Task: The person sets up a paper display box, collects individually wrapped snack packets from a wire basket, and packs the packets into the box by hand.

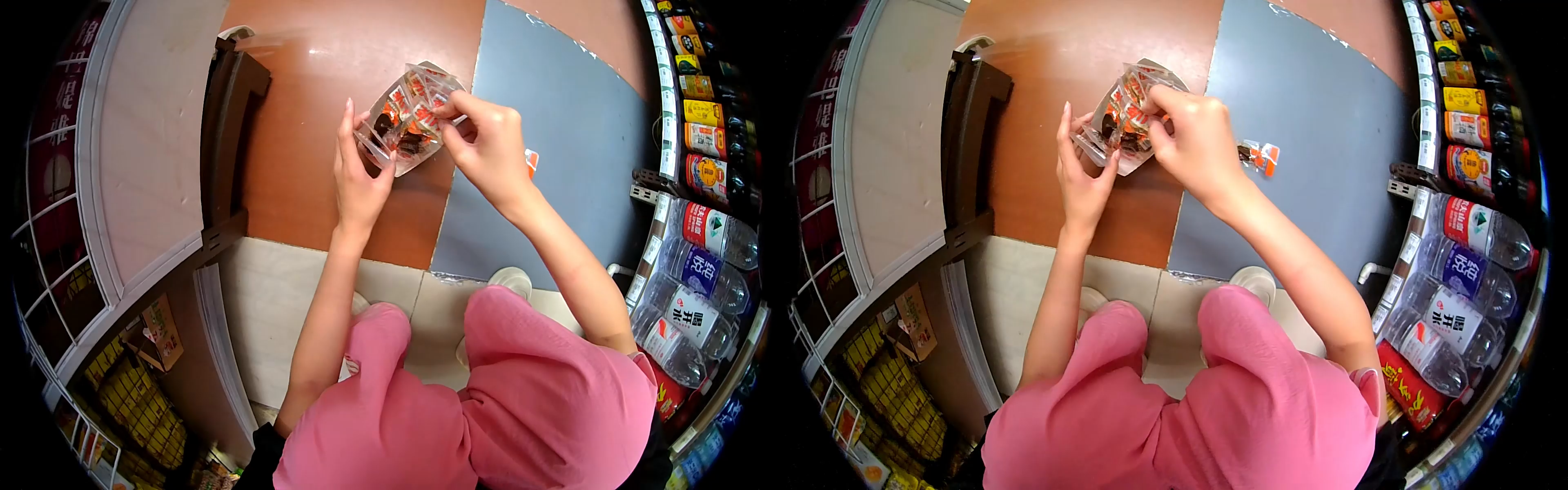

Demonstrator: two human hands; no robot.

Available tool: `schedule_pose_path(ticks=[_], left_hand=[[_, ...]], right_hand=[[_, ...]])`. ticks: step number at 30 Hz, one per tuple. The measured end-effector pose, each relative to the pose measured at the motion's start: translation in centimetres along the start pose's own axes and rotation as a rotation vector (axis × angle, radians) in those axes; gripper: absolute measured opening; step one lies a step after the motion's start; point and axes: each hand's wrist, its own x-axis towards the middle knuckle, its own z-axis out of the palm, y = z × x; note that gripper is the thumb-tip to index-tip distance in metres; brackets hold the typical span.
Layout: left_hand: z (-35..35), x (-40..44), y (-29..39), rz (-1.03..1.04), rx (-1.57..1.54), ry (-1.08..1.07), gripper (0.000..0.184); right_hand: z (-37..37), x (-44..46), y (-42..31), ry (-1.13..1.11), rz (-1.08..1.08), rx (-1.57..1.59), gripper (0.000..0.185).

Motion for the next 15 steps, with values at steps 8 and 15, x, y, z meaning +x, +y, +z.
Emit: schedule_pose_path(ticks=[8,15], left_hand=[[-0.40,0.49,0.24,0.065,0.135,-0.026,0.086],[0.17,0.19,0.10,0.057,0.140,0.012,0.084]], right_hand=[[0.91,-0.24,0.56,0.014,-0.077,-0.067,0.012],[0.91,-0.44,0.12,-0.039,0.172,0.081,0.024]])
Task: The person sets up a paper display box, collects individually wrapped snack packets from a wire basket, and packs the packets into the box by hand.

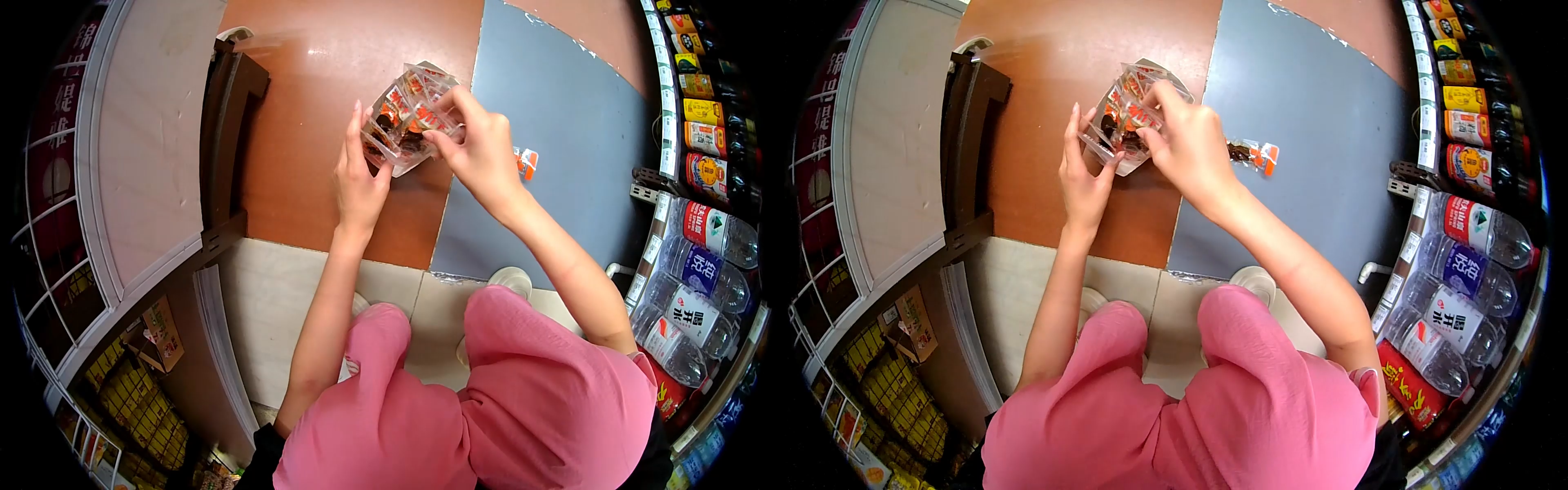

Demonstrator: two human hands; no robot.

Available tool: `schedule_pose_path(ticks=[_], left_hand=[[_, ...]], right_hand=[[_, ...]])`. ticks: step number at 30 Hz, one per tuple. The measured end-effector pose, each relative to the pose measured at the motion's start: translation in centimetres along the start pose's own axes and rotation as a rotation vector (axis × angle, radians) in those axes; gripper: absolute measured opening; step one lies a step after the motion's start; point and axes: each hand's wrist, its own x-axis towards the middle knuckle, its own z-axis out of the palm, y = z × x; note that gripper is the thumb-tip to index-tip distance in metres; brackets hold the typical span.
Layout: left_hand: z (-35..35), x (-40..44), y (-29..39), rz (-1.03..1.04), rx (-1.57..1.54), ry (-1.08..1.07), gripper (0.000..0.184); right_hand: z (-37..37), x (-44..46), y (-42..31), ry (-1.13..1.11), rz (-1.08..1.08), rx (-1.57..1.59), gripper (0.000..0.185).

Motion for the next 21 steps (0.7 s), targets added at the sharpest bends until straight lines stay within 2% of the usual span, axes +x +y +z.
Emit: schedule_pose_path(ticks=[2,9,15,19,21], left_hand=[[0.0,-0.1,-0.1,-0.004,-0.007,0.012,0.083],[-0.1,0.1,-0.6,0.026,0.123,0.003,0.079],[0.6,0.3,-0.8,0.033,0.125,0.001,0.079],[1.2,-0.1,-1.3,0.066,0.211,-0.006,0.080],[1.2,-0.1,-1.5,0.073,0.217,-0.017,0.081]], right_hand=[[-0.5,0.4,-1.1,-0.052,0.293,0.188,0.024],[0.9,0.0,0.8,0.028,-0.165,-0.149,0.019],[1.3,-0.5,1.3,-0.011,-0.045,-0.021,0.022],[1.9,-1.3,2.1,-0.021,-0.185,-0.251,0.021],[1.6,-1.1,1.7,-0.011,-0.137,-0.339,0.022]])
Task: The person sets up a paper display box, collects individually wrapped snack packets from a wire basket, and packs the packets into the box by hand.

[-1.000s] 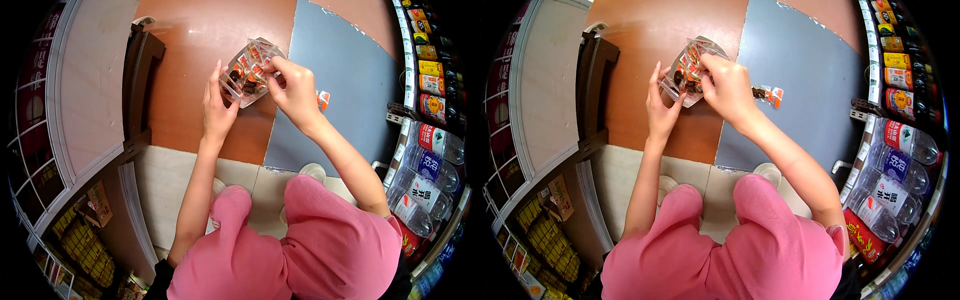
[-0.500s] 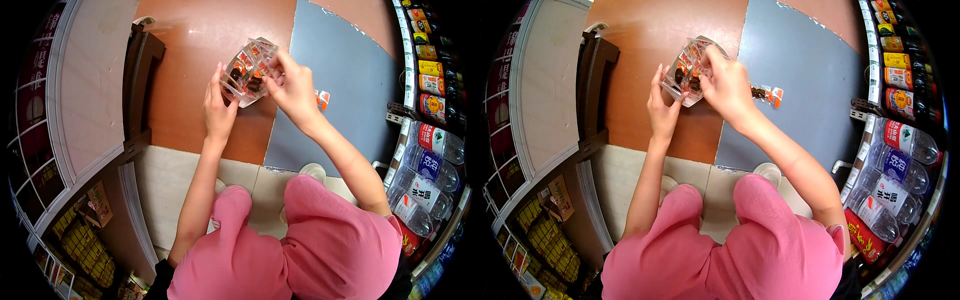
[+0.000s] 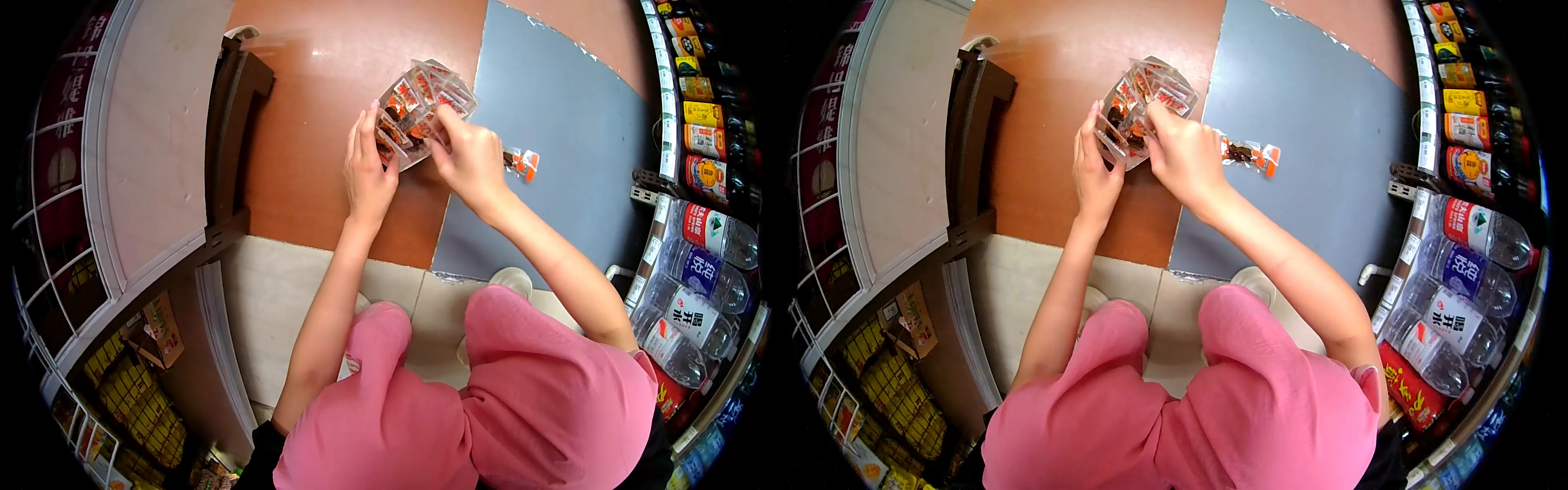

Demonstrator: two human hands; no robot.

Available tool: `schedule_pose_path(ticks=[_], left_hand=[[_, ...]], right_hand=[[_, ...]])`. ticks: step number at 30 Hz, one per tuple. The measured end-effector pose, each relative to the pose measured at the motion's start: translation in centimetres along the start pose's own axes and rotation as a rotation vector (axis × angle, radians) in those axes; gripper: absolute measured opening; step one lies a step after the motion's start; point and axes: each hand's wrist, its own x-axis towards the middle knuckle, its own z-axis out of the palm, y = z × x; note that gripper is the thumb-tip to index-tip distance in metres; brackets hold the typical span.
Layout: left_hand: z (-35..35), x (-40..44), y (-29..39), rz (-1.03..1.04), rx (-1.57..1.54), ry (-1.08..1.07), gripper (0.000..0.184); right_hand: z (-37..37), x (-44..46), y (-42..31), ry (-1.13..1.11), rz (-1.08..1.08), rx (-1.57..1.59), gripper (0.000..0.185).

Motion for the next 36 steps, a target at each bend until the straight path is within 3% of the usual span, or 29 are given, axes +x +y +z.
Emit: schedule_pose_path(ticks=[4,7,11,17,24,27,30,33,36], left_hand=[[-0.7,0.3,0.4,-0.033,-0.099,-0.025,0.079],[-1.2,0.8,0.6,-0.081,-0.212,-0.029,0.078],[-1.6,1.8,0.2,-0.139,-0.336,-0.095,0.076],[-1.8,2.5,-0.3,-0.142,-0.300,-0.183,0.082],[-1.1,0.8,-1.2,-0.190,-0.312,-0.107,0.099],[-0.9,0.2,-1.5,-0.234,-0.360,-0.094,0.104],[-1.1,-0.5,-1.2,-0.241,-0.343,-0.067,0.106],[-1.0,-1.8,-1.3,-0.262,-0.258,-0.048,0.109],[-1.0,-3.1,-0.3,-0.293,-0.179,-0.006,0.109]], right_hand=[[-0.6,0.4,0.3,-0.031,0.071,-0.011,0.021],[-0.6,0.8,0.8,0.109,0.024,0.239,0.016],[-0.6,1.4,1.4,0.138,-0.135,0.131,0.011],[-0.4,1.9,1.7,0.097,-0.155,0.018,0.008],[-3.9,0.5,2.8,0.234,0.038,0.220,0.014],[-5.6,-0.1,6.5,0.269,0.211,0.064,0.021],[-6.1,-1.8,11.3,-0.012,0.282,-0.259,0.035],[-5.5,-3.3,12.0,-0.267,0.394,-0.332,0.047],[-4.5,-3.8,11.5,-0.327,0.398,-0.404,0.057]])
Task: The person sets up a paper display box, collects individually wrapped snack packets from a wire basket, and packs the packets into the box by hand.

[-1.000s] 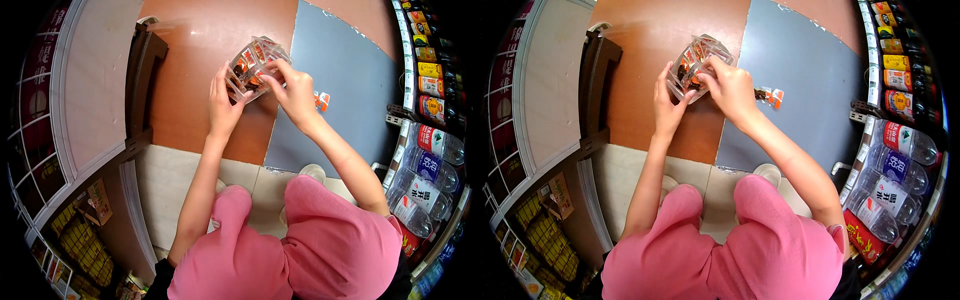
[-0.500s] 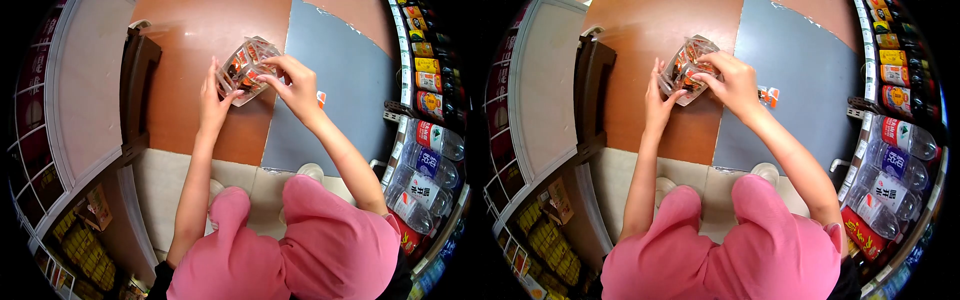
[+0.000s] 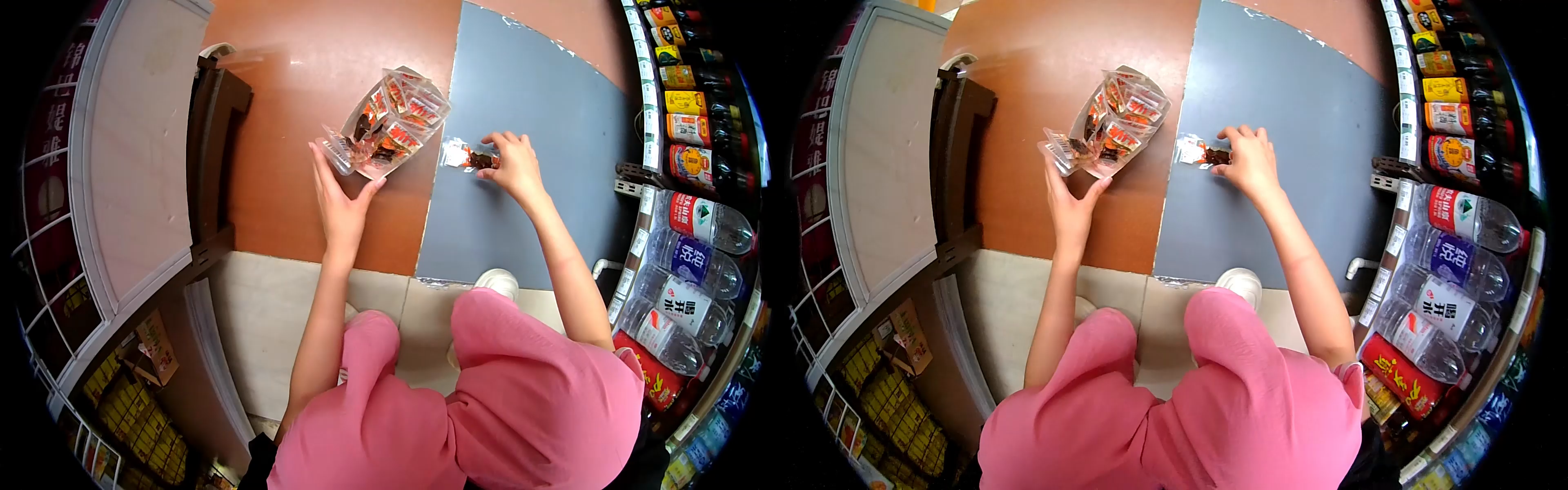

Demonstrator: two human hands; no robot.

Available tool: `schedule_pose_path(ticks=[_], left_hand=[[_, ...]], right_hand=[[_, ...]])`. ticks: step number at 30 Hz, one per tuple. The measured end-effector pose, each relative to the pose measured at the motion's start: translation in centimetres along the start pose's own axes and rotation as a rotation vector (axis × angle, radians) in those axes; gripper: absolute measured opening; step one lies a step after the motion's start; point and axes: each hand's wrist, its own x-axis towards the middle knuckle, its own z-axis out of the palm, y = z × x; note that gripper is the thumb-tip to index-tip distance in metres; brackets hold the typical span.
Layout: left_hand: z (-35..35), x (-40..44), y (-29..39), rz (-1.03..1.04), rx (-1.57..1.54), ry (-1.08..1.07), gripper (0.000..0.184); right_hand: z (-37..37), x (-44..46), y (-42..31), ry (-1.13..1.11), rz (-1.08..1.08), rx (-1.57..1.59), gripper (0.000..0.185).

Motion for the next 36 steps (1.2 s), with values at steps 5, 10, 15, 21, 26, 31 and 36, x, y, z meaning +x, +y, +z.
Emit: schedule_pose_path(ticks=[5,10,15,21,26,31,36], left_hand=[[-0.3,-2.6,3.0,-0.151,0.002,0.091,0.096],[0.5,-4.6,3.6,-0.034,0.007,0.212,0.046],[0.9,-5.0,4.6,0.067,-0.015,0.019,0.017],[2.0,-4.7,5.1,-0.299,-0.374,-0.233,0.026],[0.3,-3.8,5.7,-0.413,-0.699,-0.307,0.020],[-2.4,-2.0,8.5,-0.190,-0.407,-0.330,0.007],[-3.2,-1.5,9.8,0.043,-0.151,-0.270,0.009]], right_hand=[[1.5,-0.2,-0.8,0.044,-0.028,-0.056,0.056],[2.0,-0.2,-0.9,0.016,-0.045,-0.045,0.044],[-0.6,0.0,-1.0,-0.332,0.065,0.263,0.033],[-4.2,-0.9,-3.0,-0.747,-0.196,0.658,0.033],[-4.9,-1.7,-5.6,-0.714,-0.365,0.798,0.033],[-6.9,-2.9,-8.8,-0.442,-0.442,0.756,0.027],[-7.6,-3.6,-9.9,-0.344,-0.385,0.694,0.008]])
